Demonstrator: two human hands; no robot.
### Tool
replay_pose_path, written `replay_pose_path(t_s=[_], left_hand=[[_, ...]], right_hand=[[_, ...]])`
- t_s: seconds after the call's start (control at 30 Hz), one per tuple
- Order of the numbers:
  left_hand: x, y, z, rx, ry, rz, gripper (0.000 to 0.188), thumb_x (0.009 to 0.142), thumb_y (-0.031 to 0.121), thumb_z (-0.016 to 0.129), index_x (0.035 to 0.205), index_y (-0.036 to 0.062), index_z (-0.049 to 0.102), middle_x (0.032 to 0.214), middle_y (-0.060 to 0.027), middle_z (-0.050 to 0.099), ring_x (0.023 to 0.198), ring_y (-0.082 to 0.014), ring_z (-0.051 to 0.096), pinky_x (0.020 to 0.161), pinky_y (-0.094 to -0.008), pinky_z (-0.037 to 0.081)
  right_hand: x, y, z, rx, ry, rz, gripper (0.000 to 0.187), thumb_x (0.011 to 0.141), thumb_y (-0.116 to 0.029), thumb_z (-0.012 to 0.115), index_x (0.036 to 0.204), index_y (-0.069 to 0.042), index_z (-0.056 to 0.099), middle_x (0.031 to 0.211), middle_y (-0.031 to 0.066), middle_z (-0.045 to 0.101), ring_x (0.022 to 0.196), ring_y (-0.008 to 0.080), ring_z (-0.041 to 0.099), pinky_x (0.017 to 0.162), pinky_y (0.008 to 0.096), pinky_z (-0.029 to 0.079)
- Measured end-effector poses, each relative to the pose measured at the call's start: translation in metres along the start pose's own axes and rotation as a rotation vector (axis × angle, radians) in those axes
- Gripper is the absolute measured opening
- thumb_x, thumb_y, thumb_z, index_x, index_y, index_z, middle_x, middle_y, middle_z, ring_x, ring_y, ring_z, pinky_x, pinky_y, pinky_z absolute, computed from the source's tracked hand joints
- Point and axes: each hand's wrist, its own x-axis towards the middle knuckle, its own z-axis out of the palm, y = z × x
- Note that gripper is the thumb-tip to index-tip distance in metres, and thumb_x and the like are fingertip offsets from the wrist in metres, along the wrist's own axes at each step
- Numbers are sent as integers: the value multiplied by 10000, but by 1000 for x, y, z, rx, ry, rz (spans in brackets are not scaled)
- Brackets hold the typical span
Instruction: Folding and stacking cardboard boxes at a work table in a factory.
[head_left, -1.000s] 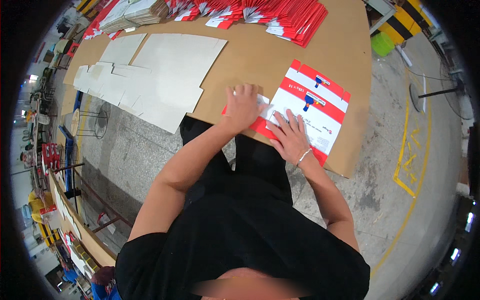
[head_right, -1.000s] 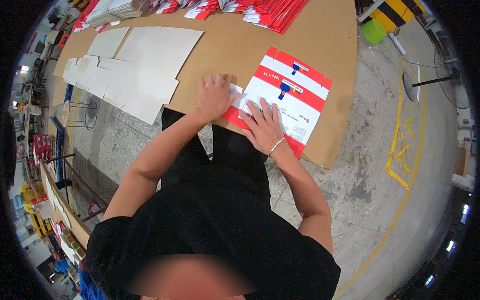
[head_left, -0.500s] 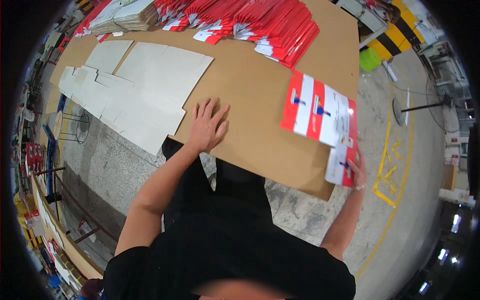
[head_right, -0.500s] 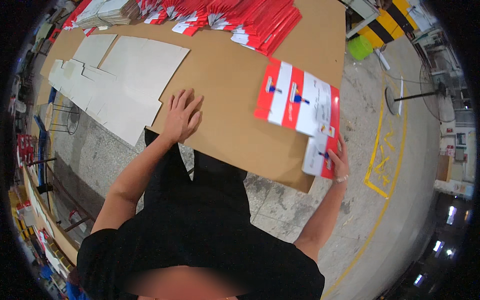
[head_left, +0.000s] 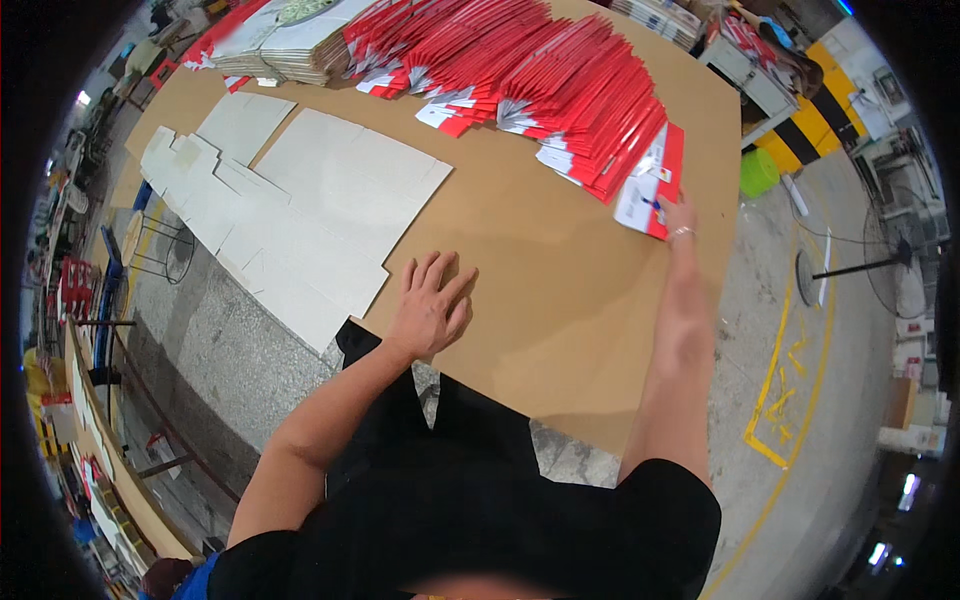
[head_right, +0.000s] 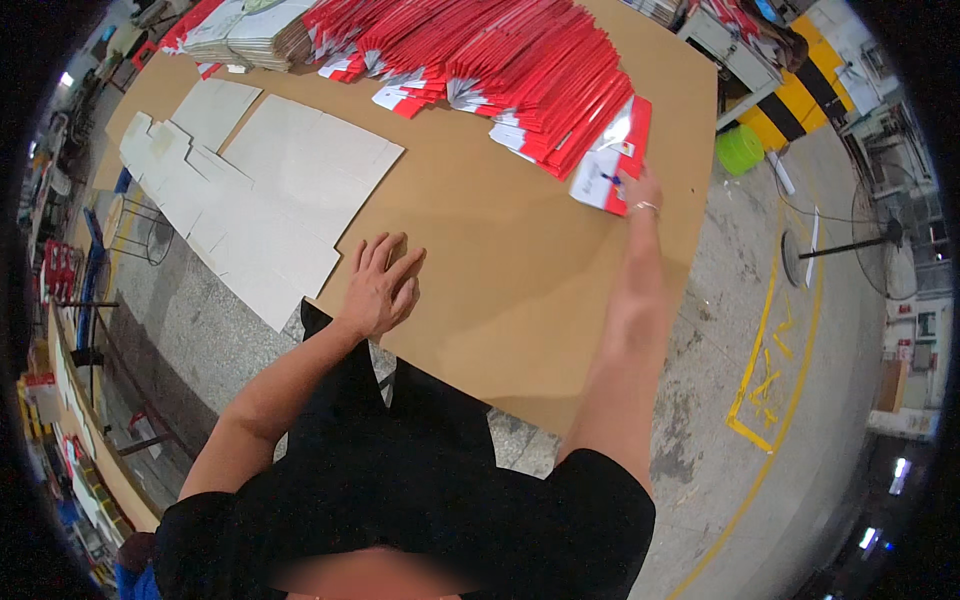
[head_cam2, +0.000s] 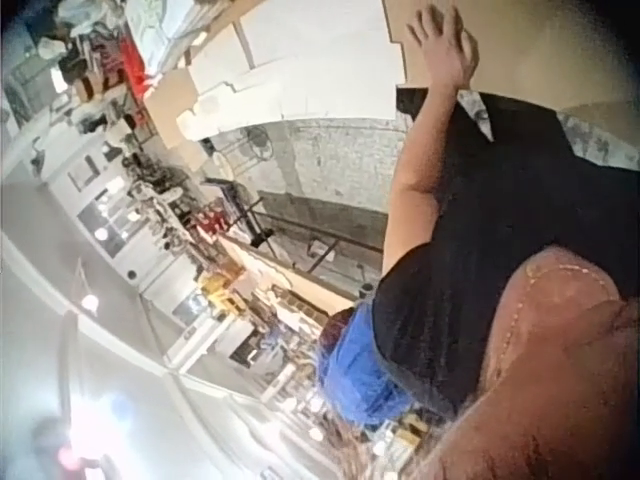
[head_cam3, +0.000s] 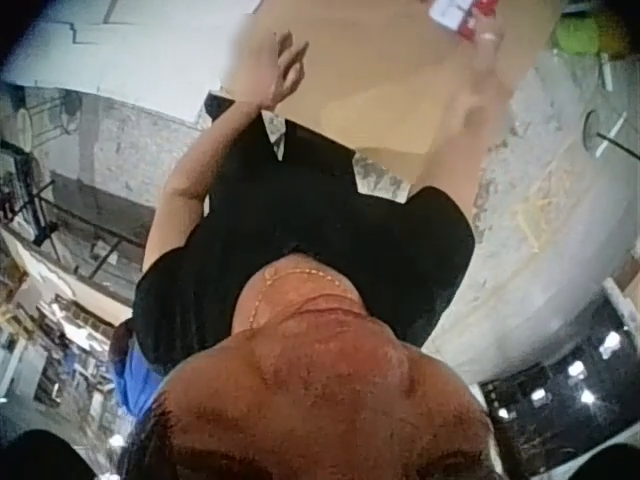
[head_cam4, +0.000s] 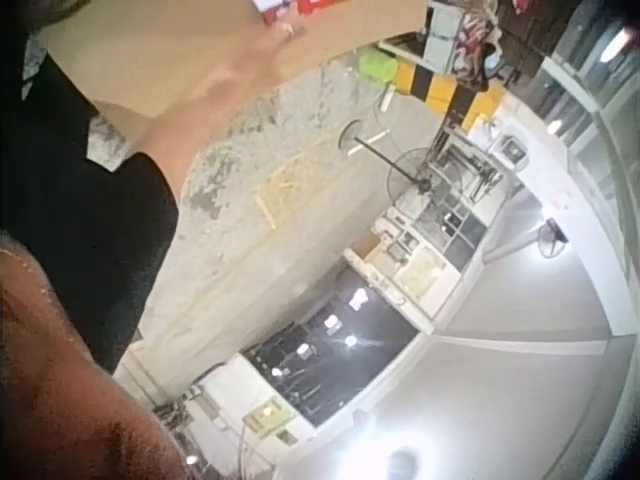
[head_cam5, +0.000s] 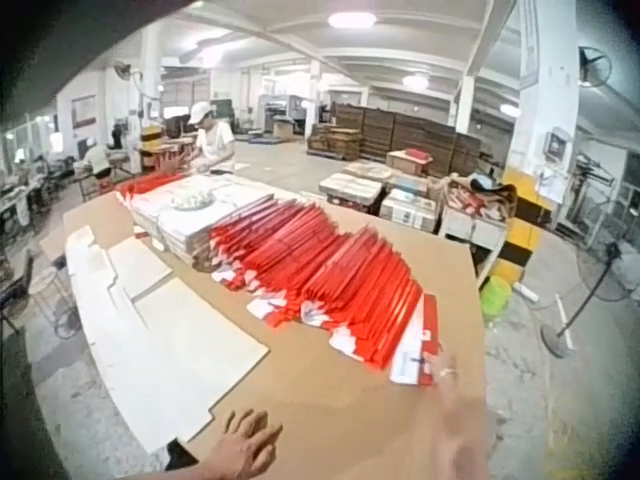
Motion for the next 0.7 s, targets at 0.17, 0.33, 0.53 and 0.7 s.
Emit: replay_pose_path(t_s=[0.17, 0.33, 0.53, 0.7], left_hand=[[-24, -28, -22, 93, -25, -76, 506, 869, 265, 609, 1362, 163, 568, 1433, -187, 438, 1373, -395, 361, 1151, -603, 237], [-8, -17, -14, 87, -57, -34, 532, 868, 253, 599, 1393, 178, 549, 1451, -193, 436, 1381, -408, 366, 1168, -591, 227], [10, -34, 1, 117, -26, 22, 550, 850, 189, 625, 1391, 142, 537, 1414, -181, 468, 1362, -407, 394, 1159, -595, 248], [142, 20, 25, 353, -152, 509, 634, 879, 147, 595, 1488, 134, 421, 1538, -122, 397, 1463, -309, 318, 1213, -546, 186]], right_hand=[[-30, -71, 61, -167, -243, 165, 665, 895, -444, 705, 1442, -113, 522, 1046, 189, 739, 983, 284, 711, 834, 364, 551], [-41, -78, 23, 54, -380, 454, 641, 908, -564, 620, 1355, -105, 614, 1019, 167, 751, 1011, 331, 710, 888, 413, 540], [-85, -93, 59, -228, 235, 115, 570, 904, -560, 607, 1186, -75, 709, 1025, 178, 737, 1011, 324, 697, 880, 423, 540], [-116, -116, 40, -264, 289, 125, 556, 879, -515, 661, 1227, -81, 662, 894, 159, 726, 903, 354, 691, 829, 450, 535]])
